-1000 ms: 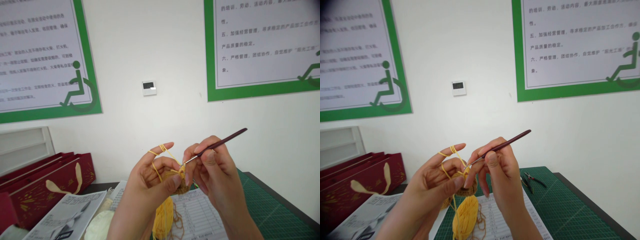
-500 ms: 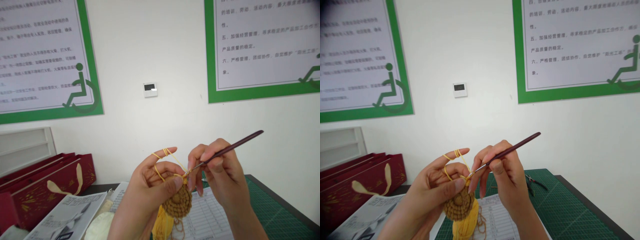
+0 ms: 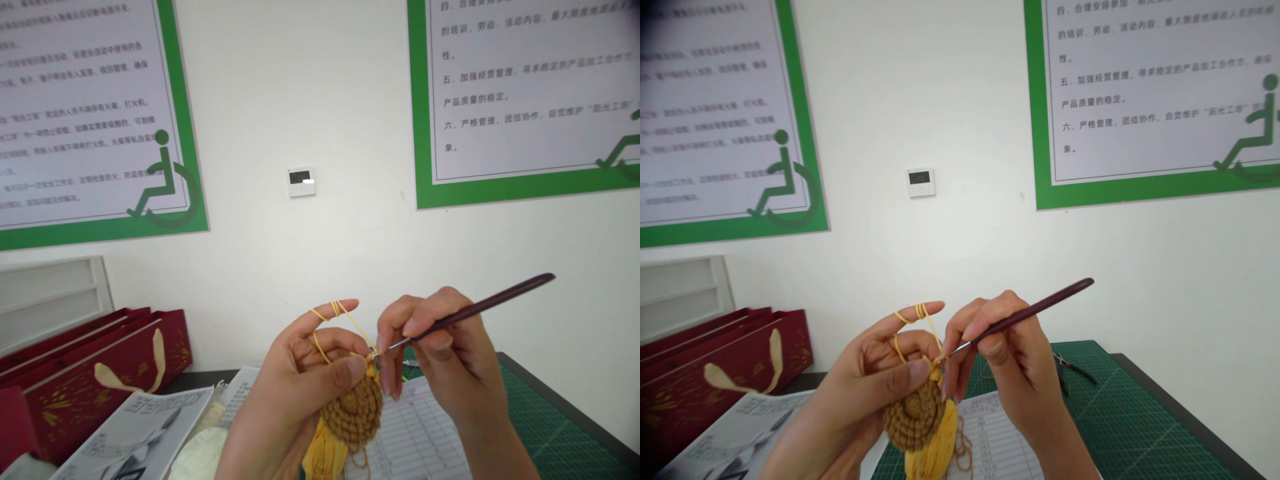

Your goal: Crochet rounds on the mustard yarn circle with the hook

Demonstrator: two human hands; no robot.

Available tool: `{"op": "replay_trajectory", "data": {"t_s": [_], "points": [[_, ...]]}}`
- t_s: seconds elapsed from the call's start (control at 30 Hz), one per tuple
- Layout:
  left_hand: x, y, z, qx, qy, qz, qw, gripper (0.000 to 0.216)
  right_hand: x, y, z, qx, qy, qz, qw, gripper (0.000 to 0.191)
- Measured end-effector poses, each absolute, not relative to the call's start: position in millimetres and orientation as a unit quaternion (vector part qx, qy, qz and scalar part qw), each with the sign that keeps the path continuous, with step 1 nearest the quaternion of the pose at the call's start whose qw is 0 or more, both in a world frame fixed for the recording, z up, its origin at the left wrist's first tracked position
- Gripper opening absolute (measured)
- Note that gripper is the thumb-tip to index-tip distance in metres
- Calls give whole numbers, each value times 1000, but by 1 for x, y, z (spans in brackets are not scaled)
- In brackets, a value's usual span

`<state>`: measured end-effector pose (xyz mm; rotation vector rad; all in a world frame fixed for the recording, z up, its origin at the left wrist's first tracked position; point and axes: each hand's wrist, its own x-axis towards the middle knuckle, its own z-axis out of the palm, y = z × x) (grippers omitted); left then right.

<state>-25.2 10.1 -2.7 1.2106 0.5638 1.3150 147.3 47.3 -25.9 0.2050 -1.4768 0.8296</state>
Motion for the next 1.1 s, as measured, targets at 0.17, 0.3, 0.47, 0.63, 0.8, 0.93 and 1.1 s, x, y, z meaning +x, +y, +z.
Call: {"op": "replay_trajectory", "data": {"t_s": [0.17, 0.3, 0.47, 0.63, 0.8, 0.93, 1.1], "points": [[-24, 10, -3, 520, 241, 568, 591, 53, 146, 46, -25, 88, -658, 349, 662, 14], [-24, 9, -2, 523, 245, 572, 583, 54, 148, 46, -26, 72, -672, 314, 667, 14], [-24, 10, -2, 520, 252, 577, 577, 56, 151, 45, -30, 50, -690, 275, 668, 15], [-23, 10, -2, 517, 250, 582, 576, 55, 153, 45, -31, 52, -698, 266, 663, 16], [-21, 8, -1, 515, 255, 589, 568, 56, 152, 44, -31, 52, -704, 240, 667, 18], [-20, 7, 0, 510, 259, 593, 566, 56, 153, 44, -31, 51, -710, 218, 667, 19], [-20, 6, 0, 520, 266, 600, 547, 55, 157, 45, -34, 0, -749, 158, 644, 24]]}}
